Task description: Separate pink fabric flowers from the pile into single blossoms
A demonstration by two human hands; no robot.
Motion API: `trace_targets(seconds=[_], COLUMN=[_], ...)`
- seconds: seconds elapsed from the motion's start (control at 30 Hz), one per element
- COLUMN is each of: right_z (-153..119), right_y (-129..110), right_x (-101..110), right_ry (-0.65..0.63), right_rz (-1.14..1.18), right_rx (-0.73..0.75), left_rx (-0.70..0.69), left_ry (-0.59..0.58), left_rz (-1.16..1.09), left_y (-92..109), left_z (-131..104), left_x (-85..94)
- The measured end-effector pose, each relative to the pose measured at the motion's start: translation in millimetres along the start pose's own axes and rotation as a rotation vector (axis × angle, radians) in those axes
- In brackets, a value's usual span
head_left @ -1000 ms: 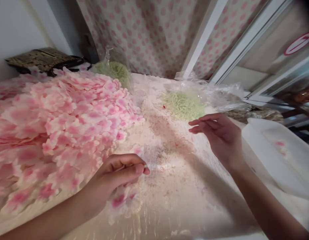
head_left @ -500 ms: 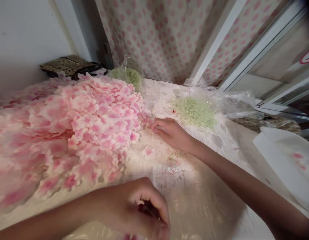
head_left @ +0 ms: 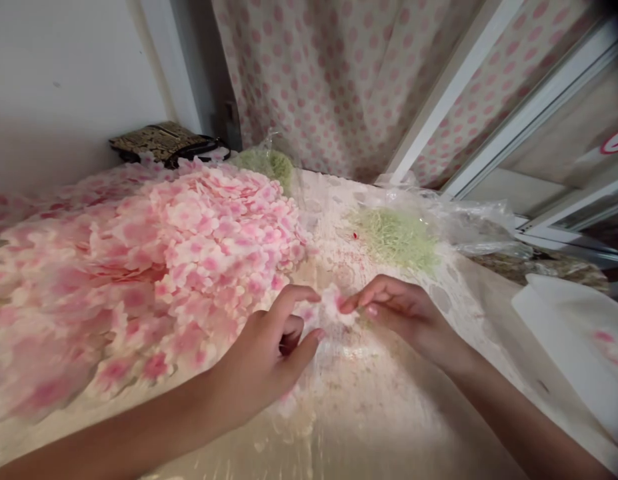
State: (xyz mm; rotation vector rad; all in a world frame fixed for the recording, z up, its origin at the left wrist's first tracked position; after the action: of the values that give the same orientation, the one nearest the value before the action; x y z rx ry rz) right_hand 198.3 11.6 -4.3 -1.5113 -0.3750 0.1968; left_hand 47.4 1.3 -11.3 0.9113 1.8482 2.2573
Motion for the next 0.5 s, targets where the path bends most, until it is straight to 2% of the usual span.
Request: trace_targets(seconds=[0.13,0.2,0.3,0.43,0.5], right_z=[-18.0,-21.8,-25.1,-29.4,-32.6], right_y=[10.5,14.2,18.1,23.1,27.1], right_x=[-19.1,-22.3,-22.5,-24.7,-27.3], right_ry=[-0.092,-0.087,-0.082,-0.154,-0.207], right_rz=[0.147,0.161,0.162,0.177,0.187], right_rx=[-0.083,-0.098,-0.113,-0.146,-0.191], left_rx=[-0.298,-0.338,-0.206,0.007,0.069], left_ry=[-0.075,-0.106,-0.203,-0.282,-0.306], left_rz=[0.482,0.562,0.455,0.248,0.177], left_y=[9.0,9.2,2.6,-6.2,-10.0], left_z=[0.6,1.0,3.0,3.1,3.2], left_x=[-8.9,-14.1,-21.3,-25.8,-26.9])
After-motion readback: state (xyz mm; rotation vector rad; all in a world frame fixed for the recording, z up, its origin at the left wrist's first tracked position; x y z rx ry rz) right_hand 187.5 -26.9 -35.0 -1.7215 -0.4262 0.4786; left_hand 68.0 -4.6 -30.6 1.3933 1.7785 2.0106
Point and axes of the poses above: each hand's wrist, its own z-axis towards the middle knuckle, its own x-axis out of the back of the hand, y = z × x, the point moved 8 cm from there along z, towards the middle knuckle, and after that the axes turned 1 degree about y, right-handed, at the moved point
